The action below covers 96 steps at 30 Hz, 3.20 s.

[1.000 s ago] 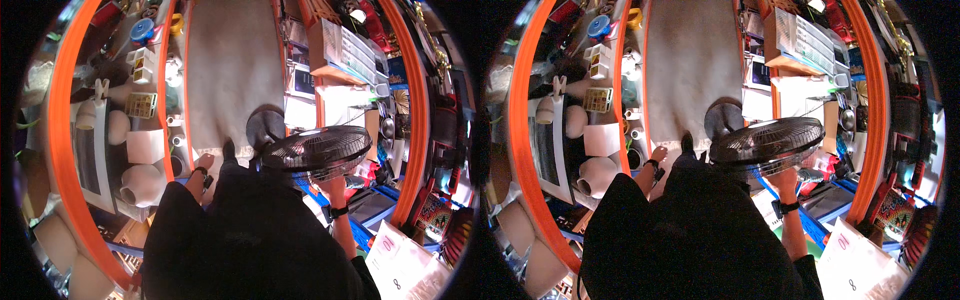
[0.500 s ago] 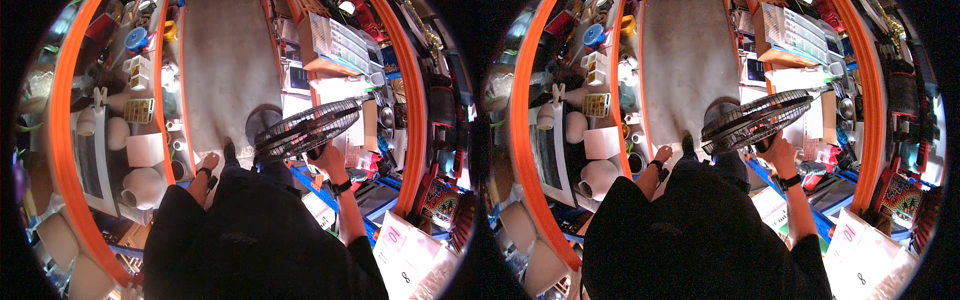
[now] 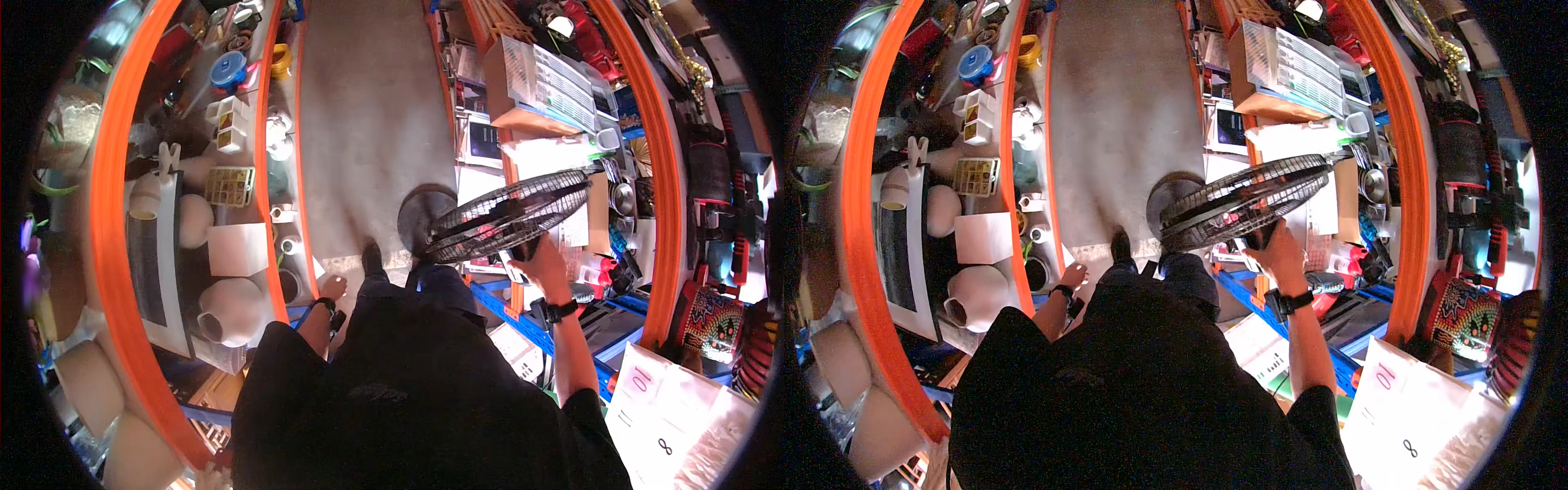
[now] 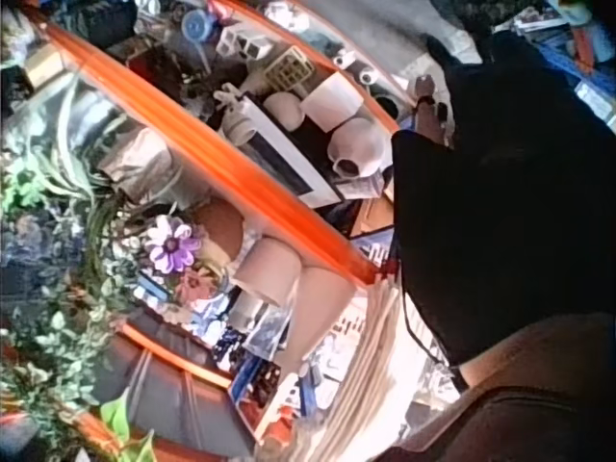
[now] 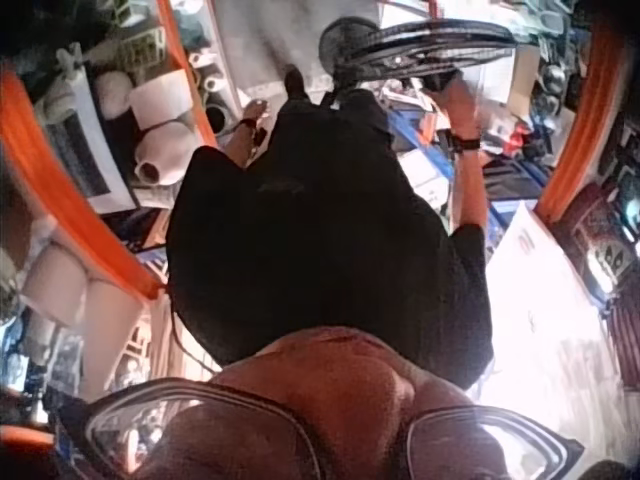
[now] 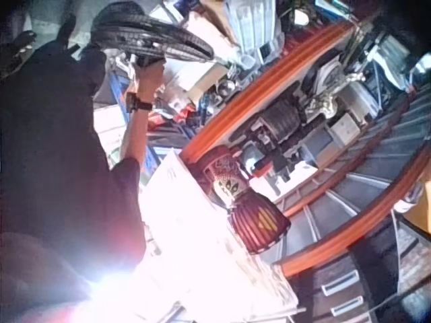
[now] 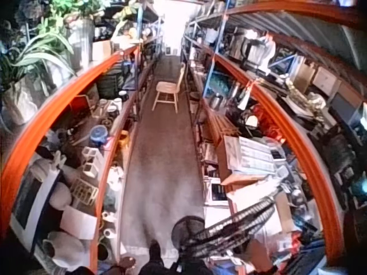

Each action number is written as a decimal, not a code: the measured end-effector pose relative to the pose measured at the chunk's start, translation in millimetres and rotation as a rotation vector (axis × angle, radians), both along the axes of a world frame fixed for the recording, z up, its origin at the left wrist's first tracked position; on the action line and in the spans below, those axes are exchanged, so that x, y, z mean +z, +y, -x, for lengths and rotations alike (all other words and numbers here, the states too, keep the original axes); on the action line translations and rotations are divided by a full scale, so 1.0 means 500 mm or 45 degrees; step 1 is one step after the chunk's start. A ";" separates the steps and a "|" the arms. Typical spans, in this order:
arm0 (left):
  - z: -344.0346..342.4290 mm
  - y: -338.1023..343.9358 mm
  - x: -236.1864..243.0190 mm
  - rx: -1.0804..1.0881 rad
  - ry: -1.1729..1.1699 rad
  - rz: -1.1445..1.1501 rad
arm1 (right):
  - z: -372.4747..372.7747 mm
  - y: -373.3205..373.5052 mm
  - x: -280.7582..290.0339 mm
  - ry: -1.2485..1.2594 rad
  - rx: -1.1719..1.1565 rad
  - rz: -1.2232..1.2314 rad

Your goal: Inspecting and repairing a pedestal fan.

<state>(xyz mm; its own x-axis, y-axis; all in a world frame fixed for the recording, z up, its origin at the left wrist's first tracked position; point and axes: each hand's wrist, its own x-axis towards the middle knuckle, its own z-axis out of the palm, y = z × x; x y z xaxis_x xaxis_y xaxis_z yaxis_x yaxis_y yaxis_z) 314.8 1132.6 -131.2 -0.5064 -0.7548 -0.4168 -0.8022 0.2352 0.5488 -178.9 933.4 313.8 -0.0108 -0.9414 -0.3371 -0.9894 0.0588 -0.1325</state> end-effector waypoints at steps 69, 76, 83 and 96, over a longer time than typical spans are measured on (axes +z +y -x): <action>0.002 -0.120 0.055 1.025 0.491 -0.494 | 0.024 -0.196 -0.029 -0.136 0.541 0.345; -0.044 -0.069 0.023 0.936 0.362 -0.561 | 0.023 -0.234 -0.043 -0.082 0.608 0.372; -0.104 0.009 -0.043 0.713 0.230 -0.478 | 0.023 -0.280 -0.057 -0.124 0.517 0.248; -0.020 -0.112 0.064 0.786 0.334 -0.342 | 0.119 -0.033 -0.015 -0.220 0.131 0.366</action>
